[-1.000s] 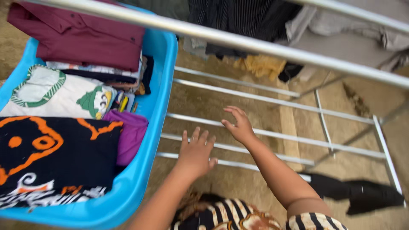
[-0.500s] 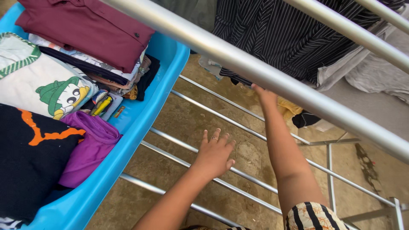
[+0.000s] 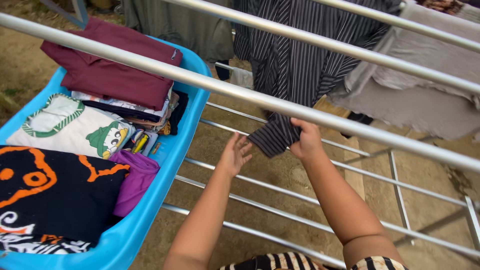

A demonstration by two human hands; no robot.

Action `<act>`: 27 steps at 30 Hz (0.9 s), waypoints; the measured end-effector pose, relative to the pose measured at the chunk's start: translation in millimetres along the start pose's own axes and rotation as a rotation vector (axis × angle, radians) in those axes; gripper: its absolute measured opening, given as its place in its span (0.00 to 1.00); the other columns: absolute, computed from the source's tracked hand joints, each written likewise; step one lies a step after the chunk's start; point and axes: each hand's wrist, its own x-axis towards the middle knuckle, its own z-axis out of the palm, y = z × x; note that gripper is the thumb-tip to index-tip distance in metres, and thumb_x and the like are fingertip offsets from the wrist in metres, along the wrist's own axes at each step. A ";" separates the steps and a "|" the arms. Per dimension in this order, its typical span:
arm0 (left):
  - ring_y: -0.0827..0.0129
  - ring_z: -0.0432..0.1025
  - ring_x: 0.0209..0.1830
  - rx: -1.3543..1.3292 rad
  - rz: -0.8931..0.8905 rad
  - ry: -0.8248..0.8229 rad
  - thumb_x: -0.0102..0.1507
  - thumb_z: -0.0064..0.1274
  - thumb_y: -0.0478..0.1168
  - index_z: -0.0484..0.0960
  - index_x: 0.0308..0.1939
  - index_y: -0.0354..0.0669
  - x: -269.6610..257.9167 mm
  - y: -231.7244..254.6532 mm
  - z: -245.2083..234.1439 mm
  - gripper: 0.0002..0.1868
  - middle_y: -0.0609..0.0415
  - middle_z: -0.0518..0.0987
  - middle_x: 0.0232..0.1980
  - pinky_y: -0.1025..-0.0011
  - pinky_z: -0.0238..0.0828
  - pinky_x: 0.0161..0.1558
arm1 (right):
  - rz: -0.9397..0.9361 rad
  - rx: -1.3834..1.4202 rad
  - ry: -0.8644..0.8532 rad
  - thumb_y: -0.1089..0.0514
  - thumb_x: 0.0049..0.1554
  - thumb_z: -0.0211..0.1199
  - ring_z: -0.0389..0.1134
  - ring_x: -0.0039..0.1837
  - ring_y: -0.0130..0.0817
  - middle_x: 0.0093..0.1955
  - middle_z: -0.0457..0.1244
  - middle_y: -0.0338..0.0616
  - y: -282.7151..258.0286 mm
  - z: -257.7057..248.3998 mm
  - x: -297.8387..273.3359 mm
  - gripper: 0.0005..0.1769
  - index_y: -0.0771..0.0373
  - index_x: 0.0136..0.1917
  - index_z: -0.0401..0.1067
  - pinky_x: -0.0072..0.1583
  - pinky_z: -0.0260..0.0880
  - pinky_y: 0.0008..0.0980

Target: The person folds multiple pieces of clothing including a maroon collared shirt, a purple garment, a striped shirt, and a grey shirt, placing each item into a blue plastic basket.

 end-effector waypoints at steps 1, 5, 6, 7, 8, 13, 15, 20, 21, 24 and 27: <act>0.51 0.60 0.76 -0.086 -0.040 0.007 0.60 0.45 0.69 0.47 0.79 0.52 2.2 3.4 2.6 0.50 0.48 0.57 0.80 0.47 0.60 0.67 | 0.039 -0.006 -0.149 0.62 0.57 0.58 0.70 0.61 0.49 0.58 0.70 0.56 -1.7 14.3 -29.3 0.20 0.74 0.60 0.69 0.66 0.68 0.48; 0.43 0.66 0.69 -0.410 -0.128 -0.349 0.62 0.47 0.73 0.56 0.79 0.31 -13.4 12.6 30.2 0.57 0.35 0.66 0.73 0.49 0.66 0.67 | 0.176 -0.129 -0.224 0.67 0.51 0.58 0.70 0.60 0.51 0.58 0.69 0.57 17.1 49.1 -138.1 0.26 0.76 0.64 0.67 0.65 0.70 0.49; 0.43 0.66 0.69 -0.402 -0.147 -0.362 0.62 0.47 0.73 0.56 0.79 0.31 -23.5 17.9 35.3 0.57 0.35 0.66 0.73 0.49 0.66 0.67 | 0.159 -0.124 -0.207 0.67 0.51 0.58 0.70 0.60 0.51 0.58 0.69 0.57 22.4 50.5 -163.6 0.26 0.76 0.64 0.67 0.65 0.70 0.49; 0.44 0.69 0.66 -0.394 -0.148 -0.359 0.61 0.45 0.75 0.59 0.75 0.31 -35.4 23.9 39.6 0.56 0.35 0.70 0.70 0.50 0.68 0.65 | 0.205 -0.191 -0.246 0.67 0.50 0.59 0.70 0.61 0.48 0.59 0.69 0.55 29.8 50.0 -189.7 0.29 0.75 0.66 0.65 0.65 0.70 0.46; 0.44 0.72 0.63 -0.381 -0.148 -0.360 0.59 0.43 0.77 0.62 0.72 0.31 -48.2 30.1 42.6 0.56 0.34 0.74 0.68 0.52 0.69 0.62 | 0.246 -0.254 -0.285 0.68 0.49 0.60 0.70 0.61 0.45 0.60 0.68 0.53 39.5 49.1 -214.1 0.32 0.74 0.68 0.64 0.66 0.69 0.43; 0.51 0.75 0.60 -0.349 -0.169 -0.409 0.64 0.51 0.59 0.73 0.66 0.33 -111.0 39.6 43.9 0.37 0.39 0.79 0.63 0.54 0.70 0.65 | 0.360 -0.720 -0.646 0.56 0.55 0.69 0.64 0.70 0.34 0.68 0.63 0.46 34.5 17.3 -333.4 0.41 0.73 0.75 0.58 0.72 0.60 0.37; 0.50 0.76 0.58 -0.364 -0.233 -0.518 0.66 0.54 0.53 0.76 0.63 0.27 -141.9 39.2 33.1 0.32 0.37 0.80 0.60 0.55 0.71 0.66 | 0.256 -0.629 -0.453 0.50 0.54 0.70 0.64 0.70 0.36 0.70 0.63 0.45 26.2 -5.7 -371.9 0.43 0.72 0.74 0.56 0.71 0.61 0.39; 0.52 0.77 0.58 -0.308 -0.022 -0.317 0.69 0.50 0.49 0.77 0.59 0.29 -225.5 63.4 -1.2 0.25 0.40 0.81 0.59 0.55 0.73 0.63 | -0.139 -0.643 -0.039 0.50 0.59 0.65 0.67 0.66 0.41 0.66 0.67 0.53 -41.2 -55.8 -456.8 0.33 0.79 0.67 0.68 0.69 0.64 0.41; 0.52 0.77 0.58 -0.273 0.042 -0.321 0.69 0.48 0.50 0.78 0.58 0.28 -241.0 71.8 -8.5 0.26 0.39 0.81 0.59 0.55 0.73 0.62 | -0.207 -0.714 -0.007 0.49 0.60 0.64 0.66 0.67 0.40 0.66 0.67 0.52 -50.6 -55.4 -472.0 0.32 0.78 0.67 0.68 0.69 0.63 0.39; 0.57 0.75 0.61 -0.213 0.165 -0.392 0.69 0.48 0.47 0.76 0.61 0.34 -283.3 86.9 -22.6 0.23 0.45 0.79 0.62 0.58 0.70 0.65 | -0.310 -0.931 0.044 0.49 0.63 0.62 0.66 0.67 0.37 0.65 0.67 0.50 -70.5 -41.2 -502.9 0.31 0.78 0.67 0.69 0.69 0.63 0.38; 0.64 0.72 0.62 0.162 0.507 -0.396 0.72 0.51 0.43 0.74 0.63 0.32 -309.2 101.4 -29.9 0.20 0.51 0.77 0.62 0.62 0.67 0.67 | -0.566 -0.984 0.127 0.48 0.66 0.61 0.64 0.69 0.36 0.67 0.64 0.46 -98.7 -15.3 -524.6 0.31 0.75 0.70 0.65 0.72 0.61 0.37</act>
